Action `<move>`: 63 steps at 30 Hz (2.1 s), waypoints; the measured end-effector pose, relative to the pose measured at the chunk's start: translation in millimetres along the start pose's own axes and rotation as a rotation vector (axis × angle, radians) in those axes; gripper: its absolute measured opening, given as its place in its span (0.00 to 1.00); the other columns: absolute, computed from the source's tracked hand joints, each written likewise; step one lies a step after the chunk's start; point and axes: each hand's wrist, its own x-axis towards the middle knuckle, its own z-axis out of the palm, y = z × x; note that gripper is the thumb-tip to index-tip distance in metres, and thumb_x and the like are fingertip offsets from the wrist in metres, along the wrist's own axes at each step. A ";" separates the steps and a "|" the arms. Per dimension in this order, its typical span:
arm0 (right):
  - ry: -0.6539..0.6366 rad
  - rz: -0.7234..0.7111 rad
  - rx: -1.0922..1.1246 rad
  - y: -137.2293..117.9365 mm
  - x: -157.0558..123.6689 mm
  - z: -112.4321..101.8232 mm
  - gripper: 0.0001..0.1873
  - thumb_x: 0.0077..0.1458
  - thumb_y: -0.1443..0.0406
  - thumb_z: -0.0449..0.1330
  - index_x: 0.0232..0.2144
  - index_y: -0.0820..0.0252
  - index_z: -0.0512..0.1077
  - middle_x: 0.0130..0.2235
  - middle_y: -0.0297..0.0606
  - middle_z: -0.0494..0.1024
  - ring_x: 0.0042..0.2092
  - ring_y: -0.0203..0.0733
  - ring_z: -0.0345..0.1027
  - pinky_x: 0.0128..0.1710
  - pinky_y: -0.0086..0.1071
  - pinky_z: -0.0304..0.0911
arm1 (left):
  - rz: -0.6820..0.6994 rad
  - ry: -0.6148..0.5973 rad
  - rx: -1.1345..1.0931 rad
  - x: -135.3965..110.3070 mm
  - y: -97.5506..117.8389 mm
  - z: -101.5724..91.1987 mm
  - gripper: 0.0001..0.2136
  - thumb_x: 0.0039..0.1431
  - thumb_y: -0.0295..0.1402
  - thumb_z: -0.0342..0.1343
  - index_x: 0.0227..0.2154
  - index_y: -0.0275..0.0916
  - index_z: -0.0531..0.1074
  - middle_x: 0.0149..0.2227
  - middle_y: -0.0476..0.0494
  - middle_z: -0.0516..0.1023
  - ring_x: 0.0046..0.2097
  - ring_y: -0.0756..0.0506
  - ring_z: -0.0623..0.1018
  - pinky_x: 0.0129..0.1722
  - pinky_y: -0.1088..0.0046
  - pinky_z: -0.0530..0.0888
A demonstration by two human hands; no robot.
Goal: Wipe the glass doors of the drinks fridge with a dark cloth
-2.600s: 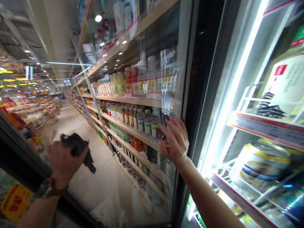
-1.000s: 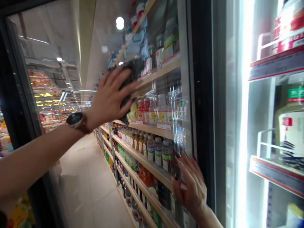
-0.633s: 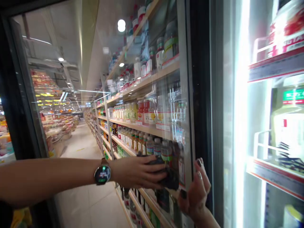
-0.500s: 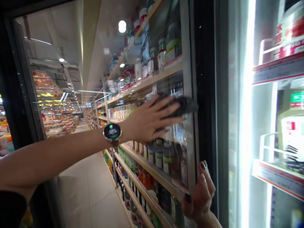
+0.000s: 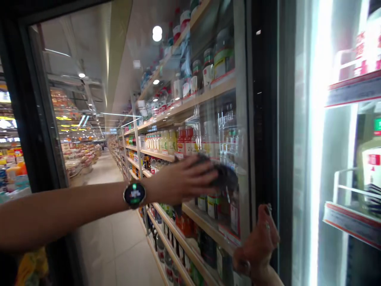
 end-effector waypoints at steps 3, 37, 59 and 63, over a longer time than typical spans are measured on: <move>0.016 -0.122 -0.033 -5.6 14.7 -1.0 0.40 0.69 0.47 0.48 0.74 0.59 0.50 0.75 0.50 0.54 0.74 0.66 0.50 0.69 0.69 0.54 | -0.463 0.062 0.050 7.7 -27.9 -7.1 0.26 0.70 0.41 0.50 0.69 0.45 0.60 0.72 0.40 0.59 0.75 0.33 0.54 0.72 0.40 0.53; -0.008 -0.212 -0.087 -12.5 33.8 0.2 0.40 0.63 0.55 0.59 0.72 0.64 0.55 0.68 0.60 0.65 0.69 0.70 0.60 0.61 0.69 0.67 | -1.095 0.091 0.139 -222.7 144.6 -2.3 0.41 0.60 0.27 0.58 0.73 0.51 0.50 0.75 0.36 0.46 0.75 0.23 0.50 0.70 0.32 0.57; -0.051 0.113 0.252 -168.9 27.2 40.8 0.31 0.64 0.64 0.54 0.69 0.53 0.60 0.67 0.49 0.67 0.67 0.60 0.66 0.56 0.57 0.75 | -0.898 0.351 -0.145 -99.5 169.1 41.6 0.32 0.60 0.23 0.59 0.65 0.52 0.61 0.65 0.40 0.69 0.72 0.37 0.63 0.69 0.45 0.66; -0.104 0.337 0.240 -190.9 55.1 79.0 0.36 0.67 0.64 0.51 0.74 0.58 0.48 0.73 0.55 0.55 0.73 0.61 0.53 0.61 0.61 0.69 | -1.045 0.472 -0.249 -61.6 146.7 37.9 0.41 0.64 0.28 0.57 0.72 0.46 0.40 0.69 0.28 0.59 0.75 0.35 0.54 0.67 0.45 0.70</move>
